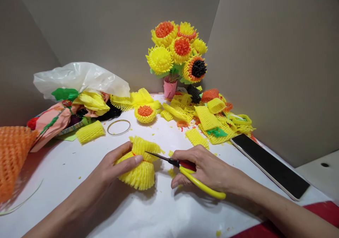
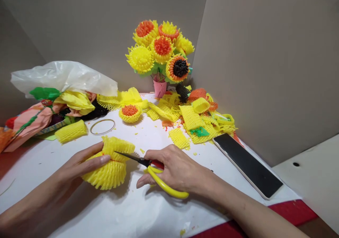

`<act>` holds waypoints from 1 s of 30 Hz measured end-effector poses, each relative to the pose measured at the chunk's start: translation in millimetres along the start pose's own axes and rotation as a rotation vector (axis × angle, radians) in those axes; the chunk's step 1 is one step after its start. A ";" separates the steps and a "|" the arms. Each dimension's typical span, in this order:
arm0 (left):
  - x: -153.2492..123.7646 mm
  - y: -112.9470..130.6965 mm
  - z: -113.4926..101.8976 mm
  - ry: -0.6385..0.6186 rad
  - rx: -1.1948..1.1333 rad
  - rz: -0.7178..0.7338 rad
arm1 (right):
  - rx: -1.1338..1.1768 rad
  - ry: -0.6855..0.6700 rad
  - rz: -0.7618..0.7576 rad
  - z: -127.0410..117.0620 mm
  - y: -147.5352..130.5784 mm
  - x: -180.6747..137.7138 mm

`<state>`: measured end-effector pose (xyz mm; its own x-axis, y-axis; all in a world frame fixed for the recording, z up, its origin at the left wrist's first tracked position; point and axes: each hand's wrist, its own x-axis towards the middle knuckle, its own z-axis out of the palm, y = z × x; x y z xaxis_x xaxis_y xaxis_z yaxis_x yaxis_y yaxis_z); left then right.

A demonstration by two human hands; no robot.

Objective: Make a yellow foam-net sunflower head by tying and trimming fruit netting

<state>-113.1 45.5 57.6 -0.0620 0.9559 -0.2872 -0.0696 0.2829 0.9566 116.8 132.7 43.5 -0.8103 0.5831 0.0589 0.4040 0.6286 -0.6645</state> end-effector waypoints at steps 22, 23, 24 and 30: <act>-5.5 5.4 1.3 -0.023 -0.122 -0.049 | 0.005 0.032 -0.041 0.1 0.3 -2.5; -5.6 5.4 1.1 -0.019 -0.139 -0.064 | 0.013 0.032 -0.034 -0.1 1.0 -2.6; -5.6 5.2 0.7 -0.017 -0.160 -0.084 | 0.020 0.031 -0.026 -0.7 1.4 -2.6; -4.3 3.1 -3.7 -0.037 -0.218 -0.122 | 0.054 -0.019 -0.001 -10.6 -1.1 -3.3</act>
<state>-116.7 42.0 61.6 -0.0041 0.9190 -0.3943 -0.2873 0.3766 0.8807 123.5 135.5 51.9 -0.8188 0.5723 0.0452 0.3804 0.5998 -0.7039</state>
